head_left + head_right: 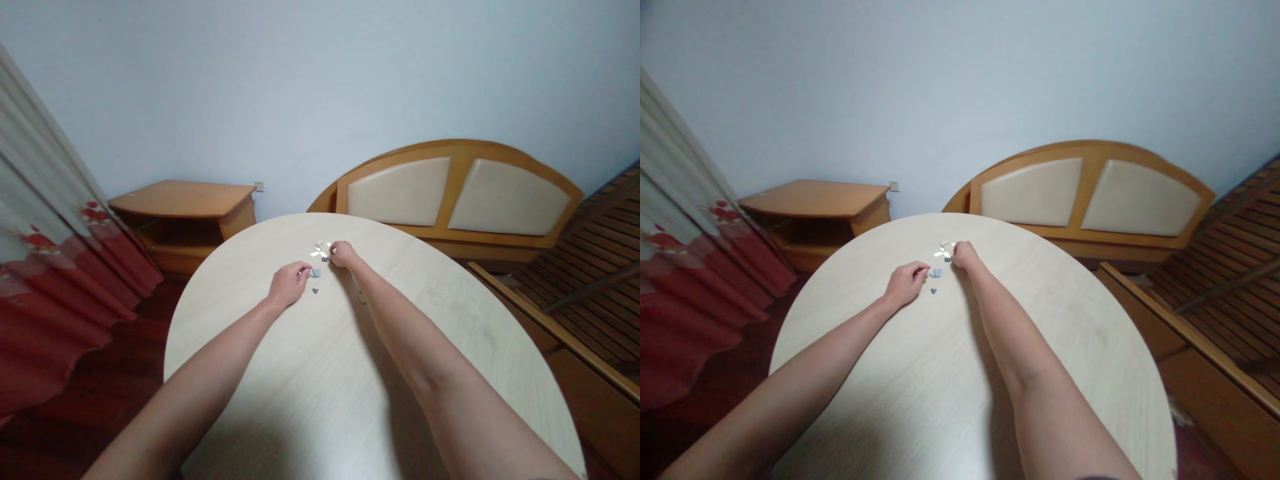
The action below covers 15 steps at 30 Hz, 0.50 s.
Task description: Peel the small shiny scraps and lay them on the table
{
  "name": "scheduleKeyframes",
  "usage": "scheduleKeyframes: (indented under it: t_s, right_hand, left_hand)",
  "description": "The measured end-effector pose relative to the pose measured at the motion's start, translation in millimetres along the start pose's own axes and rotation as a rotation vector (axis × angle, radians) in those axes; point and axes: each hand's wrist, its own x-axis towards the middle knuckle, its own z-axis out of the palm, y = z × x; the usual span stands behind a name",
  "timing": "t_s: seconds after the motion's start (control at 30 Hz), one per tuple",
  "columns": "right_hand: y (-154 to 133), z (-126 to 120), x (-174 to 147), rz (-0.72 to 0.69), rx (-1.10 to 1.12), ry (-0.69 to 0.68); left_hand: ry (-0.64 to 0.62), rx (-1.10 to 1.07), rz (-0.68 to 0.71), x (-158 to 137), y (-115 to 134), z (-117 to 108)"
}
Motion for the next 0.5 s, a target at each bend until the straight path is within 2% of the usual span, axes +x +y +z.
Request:
scheduleKeyframes:
  t_s: [0.37,0.5]
  right_hand:
    - [-0.9,19.8,-3.9,0.009,0.092,0.066]
    - [-7.6,25.6,-6.0,0.015,0.061,0.202]
  left_hand:
    - [-0.013,-0.026,0.008,0.2,0.0,0.3]
    - [-0.012,-0.022,-0.001,1.0,-1.2,1.0]
